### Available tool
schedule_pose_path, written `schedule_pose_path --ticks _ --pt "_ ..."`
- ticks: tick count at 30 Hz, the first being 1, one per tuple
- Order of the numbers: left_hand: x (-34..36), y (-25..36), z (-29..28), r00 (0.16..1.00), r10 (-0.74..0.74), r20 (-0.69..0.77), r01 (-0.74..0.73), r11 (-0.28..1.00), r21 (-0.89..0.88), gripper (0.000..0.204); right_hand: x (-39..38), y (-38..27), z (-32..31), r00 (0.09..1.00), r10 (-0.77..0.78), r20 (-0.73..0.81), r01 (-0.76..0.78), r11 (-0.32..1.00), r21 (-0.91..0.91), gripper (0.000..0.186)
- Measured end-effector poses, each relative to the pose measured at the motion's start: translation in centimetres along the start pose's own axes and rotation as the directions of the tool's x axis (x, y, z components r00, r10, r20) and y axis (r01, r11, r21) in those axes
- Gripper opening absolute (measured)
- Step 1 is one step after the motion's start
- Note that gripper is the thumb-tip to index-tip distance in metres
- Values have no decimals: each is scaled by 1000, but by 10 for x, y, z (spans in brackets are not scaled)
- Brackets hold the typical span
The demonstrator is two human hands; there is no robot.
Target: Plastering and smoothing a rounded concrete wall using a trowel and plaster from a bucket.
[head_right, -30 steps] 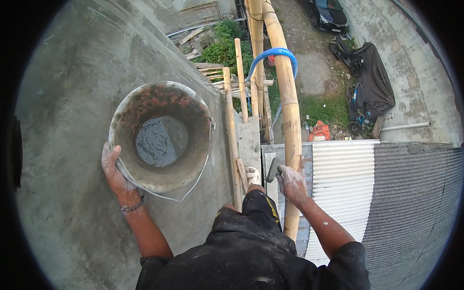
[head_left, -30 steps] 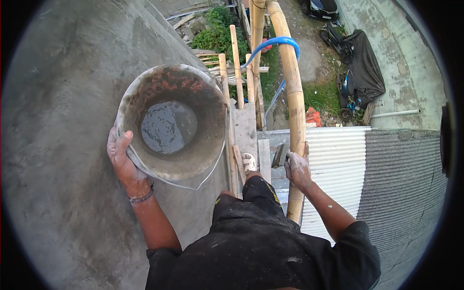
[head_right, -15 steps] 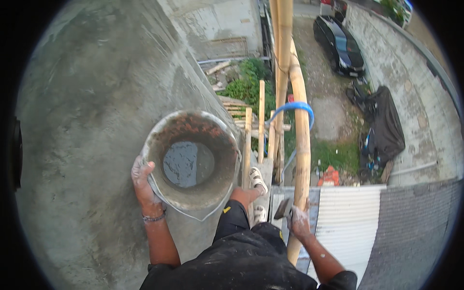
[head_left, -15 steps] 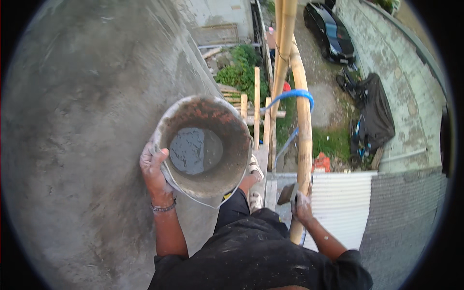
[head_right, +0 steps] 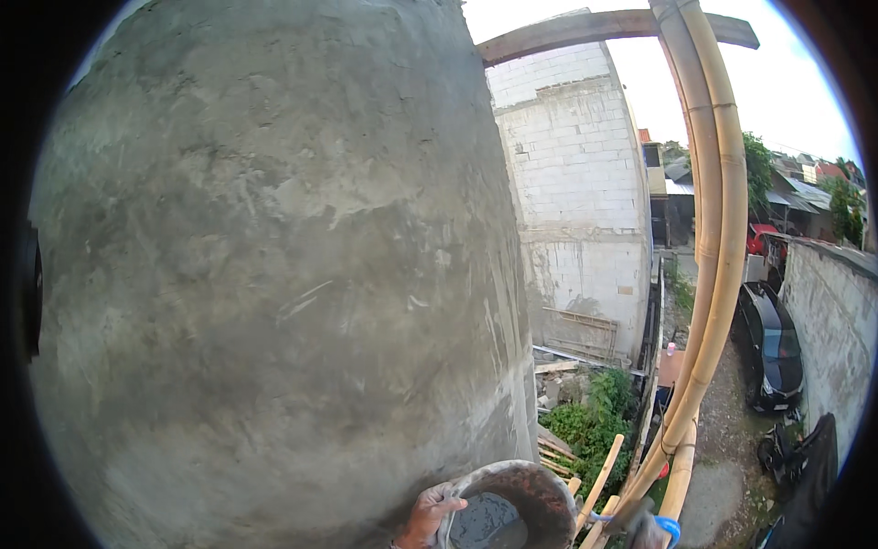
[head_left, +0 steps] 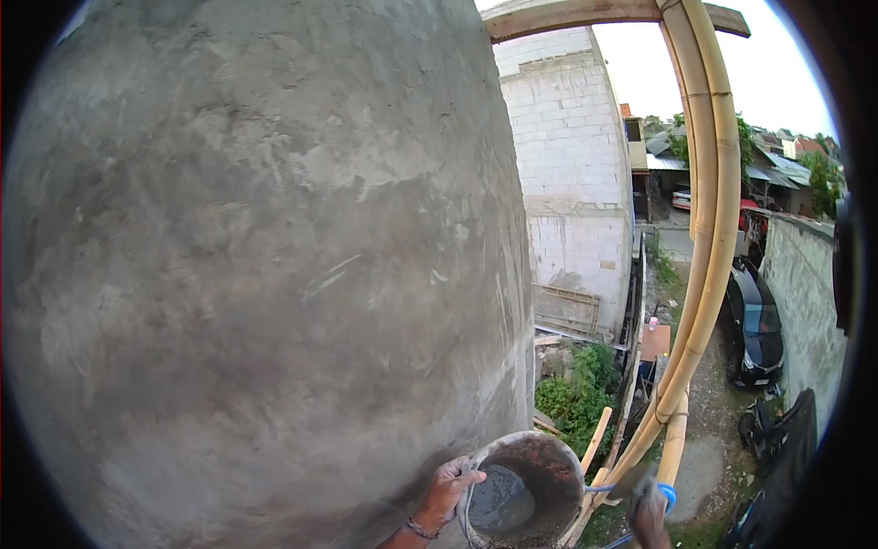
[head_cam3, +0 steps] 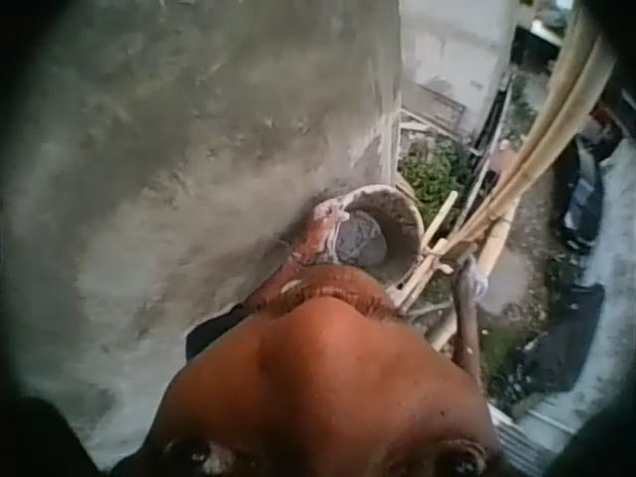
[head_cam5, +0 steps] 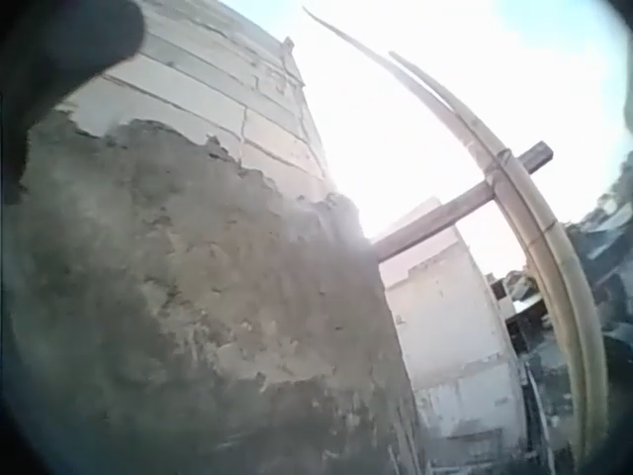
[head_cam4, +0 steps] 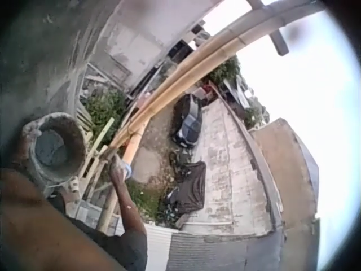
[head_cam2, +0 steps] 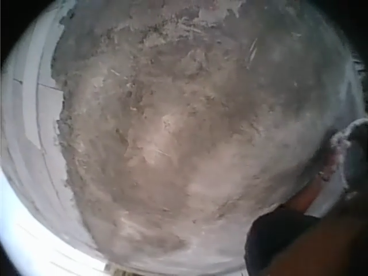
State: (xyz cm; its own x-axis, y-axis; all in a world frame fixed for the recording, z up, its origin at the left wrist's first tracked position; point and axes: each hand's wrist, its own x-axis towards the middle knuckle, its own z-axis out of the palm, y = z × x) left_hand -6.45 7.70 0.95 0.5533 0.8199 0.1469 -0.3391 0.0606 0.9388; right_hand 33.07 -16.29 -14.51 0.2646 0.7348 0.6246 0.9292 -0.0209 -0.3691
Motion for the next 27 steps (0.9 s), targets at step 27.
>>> schedule_pose_path --ticks 27 --pt "206 73 127 986 -156 65 151 986 74 11 38 90 15 818 551 166 -573 807 144 52"
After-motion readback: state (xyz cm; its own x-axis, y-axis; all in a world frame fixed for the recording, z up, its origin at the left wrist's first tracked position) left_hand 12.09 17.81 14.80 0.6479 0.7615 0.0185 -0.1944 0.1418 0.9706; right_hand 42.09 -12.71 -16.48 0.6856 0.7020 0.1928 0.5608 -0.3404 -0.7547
